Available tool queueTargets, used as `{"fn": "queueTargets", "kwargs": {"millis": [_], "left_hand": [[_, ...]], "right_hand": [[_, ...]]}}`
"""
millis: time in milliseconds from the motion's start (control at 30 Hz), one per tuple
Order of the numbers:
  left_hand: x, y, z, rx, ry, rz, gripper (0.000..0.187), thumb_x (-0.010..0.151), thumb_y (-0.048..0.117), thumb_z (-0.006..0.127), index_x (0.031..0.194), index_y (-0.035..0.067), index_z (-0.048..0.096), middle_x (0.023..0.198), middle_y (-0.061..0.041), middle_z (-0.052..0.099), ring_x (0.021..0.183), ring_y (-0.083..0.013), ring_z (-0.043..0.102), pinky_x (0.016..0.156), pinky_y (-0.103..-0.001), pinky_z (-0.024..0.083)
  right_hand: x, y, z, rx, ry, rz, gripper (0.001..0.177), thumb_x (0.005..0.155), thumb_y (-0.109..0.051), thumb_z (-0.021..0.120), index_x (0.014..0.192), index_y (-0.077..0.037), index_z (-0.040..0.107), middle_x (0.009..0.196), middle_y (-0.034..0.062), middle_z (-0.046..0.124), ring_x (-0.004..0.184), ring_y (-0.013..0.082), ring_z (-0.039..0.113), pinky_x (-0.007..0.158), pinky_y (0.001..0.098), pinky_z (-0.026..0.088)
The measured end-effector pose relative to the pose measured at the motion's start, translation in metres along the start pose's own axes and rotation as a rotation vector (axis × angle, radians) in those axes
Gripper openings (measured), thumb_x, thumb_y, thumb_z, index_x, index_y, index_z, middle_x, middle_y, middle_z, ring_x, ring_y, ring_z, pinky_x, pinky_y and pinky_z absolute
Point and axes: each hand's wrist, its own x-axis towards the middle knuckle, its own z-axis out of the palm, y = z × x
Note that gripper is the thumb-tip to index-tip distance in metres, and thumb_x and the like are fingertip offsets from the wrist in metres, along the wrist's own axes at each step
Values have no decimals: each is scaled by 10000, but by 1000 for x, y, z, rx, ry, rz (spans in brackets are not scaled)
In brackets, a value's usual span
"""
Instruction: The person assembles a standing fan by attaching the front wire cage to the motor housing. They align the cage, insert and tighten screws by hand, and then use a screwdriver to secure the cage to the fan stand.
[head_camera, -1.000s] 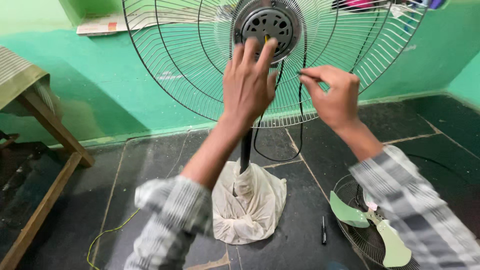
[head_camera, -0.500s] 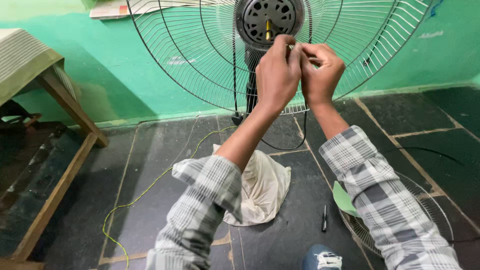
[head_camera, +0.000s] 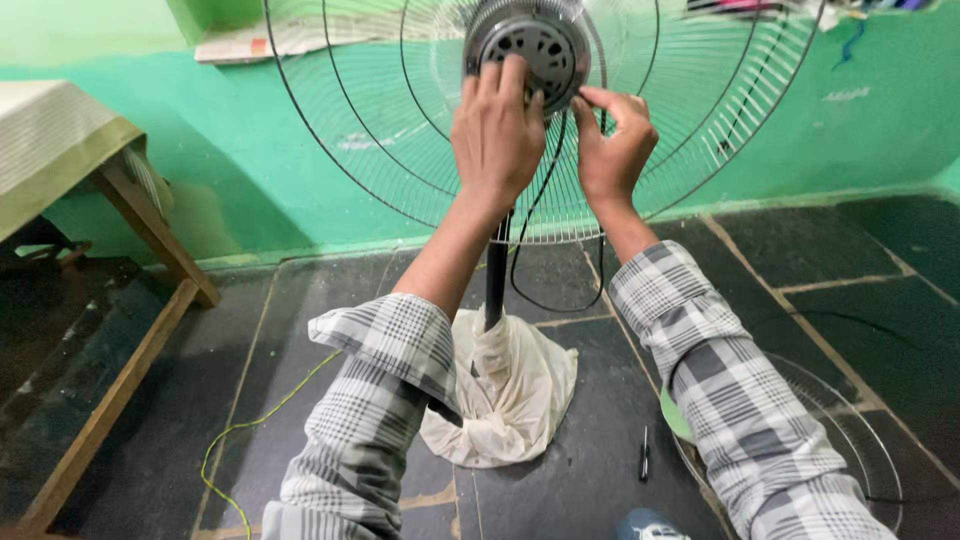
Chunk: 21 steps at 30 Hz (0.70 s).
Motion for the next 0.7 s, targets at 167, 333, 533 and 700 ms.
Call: {"fn": "queueTargets", "kwargs": {"millis": [167,333,533,700], "left_hand": [[-5,-13,-5,3,-80,152,219,965,210,662,1157,117,611,1037,-28,680,1049,-267,623,786,-449,501],[-9,-24,-6,-33,-85,215,299,926,161,652,1218,115,609,1134,-33,678,1115,-262,610,812,-437,505],[-15,-22,0,93,-127,194,434,867,24,608,1283,133,557,1195,-15,647,1211,-256,595,851,-412,525],[-22,-21,9,65,-85,169,520,847,9,606,1350,115,525,1265,-33,615,1262,-285,554,865,-404,534]], "right_hand": [[6,6,8,-32,65,63,154,836,-100,873,972,-61,811,927,91,768,884,248,693,823,369,542],[9,12,12,-55,77,124,138,828,-125,892,934,-71,822,870,68,761,822,231,662,733,347,524],[11,8,12,-66,78,26,127,836,-107,897,925,-66,815,869,56,753,861,221,662,773,356,537],[12,7,12,-93,78,-24,137,823,-83,905,924,-54,817,849,69,749,854,233,659,788,376,529]]}}
